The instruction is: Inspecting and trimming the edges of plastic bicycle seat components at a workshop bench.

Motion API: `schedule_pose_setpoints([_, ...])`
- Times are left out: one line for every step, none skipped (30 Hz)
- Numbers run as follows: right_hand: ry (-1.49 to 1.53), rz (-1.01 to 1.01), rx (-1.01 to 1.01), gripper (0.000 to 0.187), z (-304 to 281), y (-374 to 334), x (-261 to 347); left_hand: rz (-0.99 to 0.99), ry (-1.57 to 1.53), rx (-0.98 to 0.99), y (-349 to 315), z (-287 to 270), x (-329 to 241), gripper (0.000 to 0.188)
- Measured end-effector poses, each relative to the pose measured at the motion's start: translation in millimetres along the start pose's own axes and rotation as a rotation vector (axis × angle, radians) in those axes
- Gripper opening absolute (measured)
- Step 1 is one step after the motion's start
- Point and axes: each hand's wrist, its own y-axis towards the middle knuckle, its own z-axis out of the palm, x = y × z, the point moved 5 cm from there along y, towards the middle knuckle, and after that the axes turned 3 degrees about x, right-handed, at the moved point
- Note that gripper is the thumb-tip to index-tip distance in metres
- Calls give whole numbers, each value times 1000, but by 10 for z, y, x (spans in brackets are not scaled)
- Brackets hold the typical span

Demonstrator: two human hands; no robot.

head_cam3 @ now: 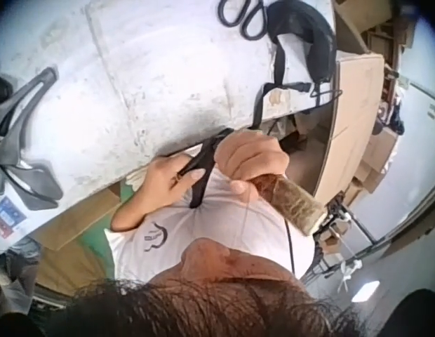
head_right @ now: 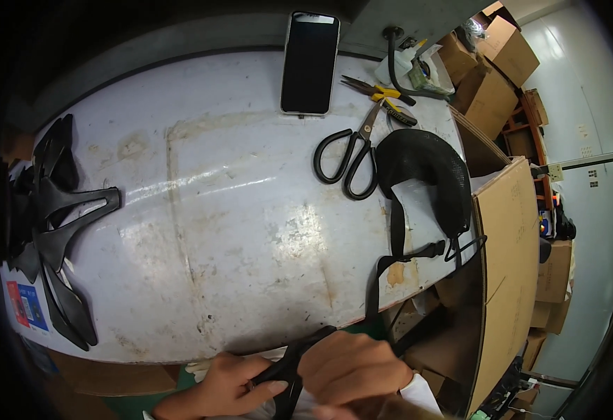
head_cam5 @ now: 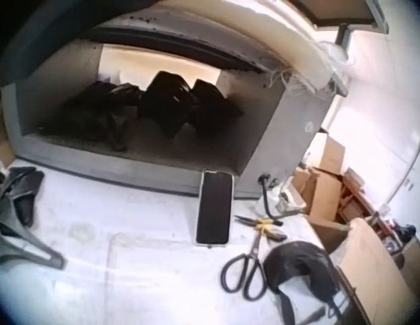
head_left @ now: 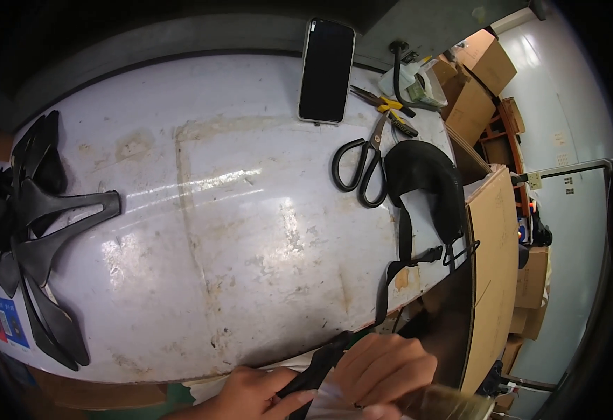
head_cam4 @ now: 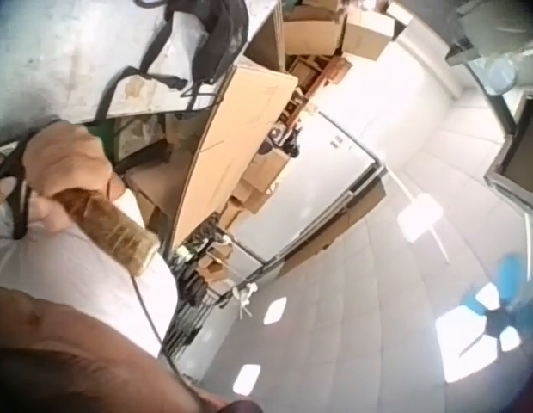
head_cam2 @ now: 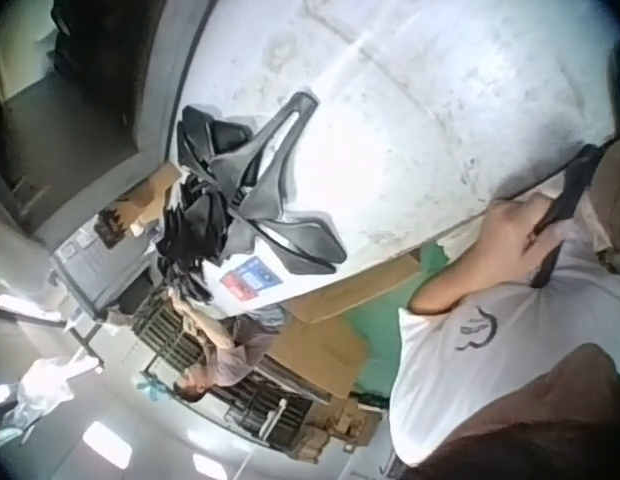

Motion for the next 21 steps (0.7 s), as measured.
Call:
schedule_pose_setpoints([-10, -16, -35, 17, -14, -64, 16, -41, -106, 15, 1, -4, 22, 23])
schedule_pose_setpoints([-1, -29, -70, 16, -9, -101, 7, -42, -112, 9, -13, -4, 49, 23])
schedule_pose_setpoints([-65, -98, -69, 15, 41, -150, 15, 16, -101, 11, -25, -1, 53, 19])
schedule_pose_setpoints([-127, -166, -67, 15, 89, -201, 26, 75, -90, 11, -38, 0, 60, 21])
schedule_pose_setpoints([-192, -142, -37, 15, 121, -219, 33, 72, -95, 2, -43, -8, 115, 21])
schedule_pose_setpoints([-201, -132, -34, 15, 158, -208, 50, 91, -26, 49, -48, 18, 161, 27])
schedule_pose_setpoints([-257, -139, -31, 15, 207, -186, 62, 110, 45, 95, -55, 49, 184, 33])
schedule_pose_setpoints([-303, -151, -27, 15, 238, -162, 46, 109, 39, 92, -54, 38, 196, 33])
schedule_pose_setpoints([-290, -155, 41, 13, 256, -115, 28, 143, 71, 80, -47, 22, 182, 33])
schedule_pose_setpoints([-291, -150, 44, 13, 262, -92, 28, 179, 104, 68, -45, 10, 168, 34])
schedule_pose_setpoints([-166, -98, 95, 12, 291, -72, 9, 179, 99, 67, -42, 5, 180, 34])
schedule_pose_setpoints([-42, -45, 145, 12, 332, -69, -8, 195, 116, 80, -41, 13, 190, 35])
schedule_pose_setpoints([97, -9, 100, 12, 391, -107, -103, 204, 142, 86, -48, 4, 210, 37])
schedule_pose_setpoints([107, -9, 102, 12, 411, -120, -148, 198, 146, 80, -73, -3, 234, 37])
schedule_pose_setpoints([77, -42, 113, 13, 414, -122, -134, 176, 117, 36, -91, 3, 245, 35])
schedule_pose_setpoints([50, -75, 124, 13, 417, -122, -115, 153, 90, -8, -102, -2, 253, 33])
schedule_pose_setpoints([61, -41, 74, 15, 372, -126, -79, 161, 86, -6, -90, 1, 245, 33])
schedule_pose_setpoints([54, -42, 75, 15, 356, -177, -34, 171, 79, 7, -71, 4, 233, 29])
schedule_pose_setpoints([59, -100, 30, 17, 312, -258, 34, 180, 72, 22, -53, 10, 220, 27])
schedule_pose_setpoints([67, -153, -12, 19, 298, -283, 94, 183, 68, 20, -74, 2, 199, 27])
schedule_pose_setpoints([-3, -187, 39, 20, 311, -292, 152, 162, 84, 7, -94, -12, 182, 30])
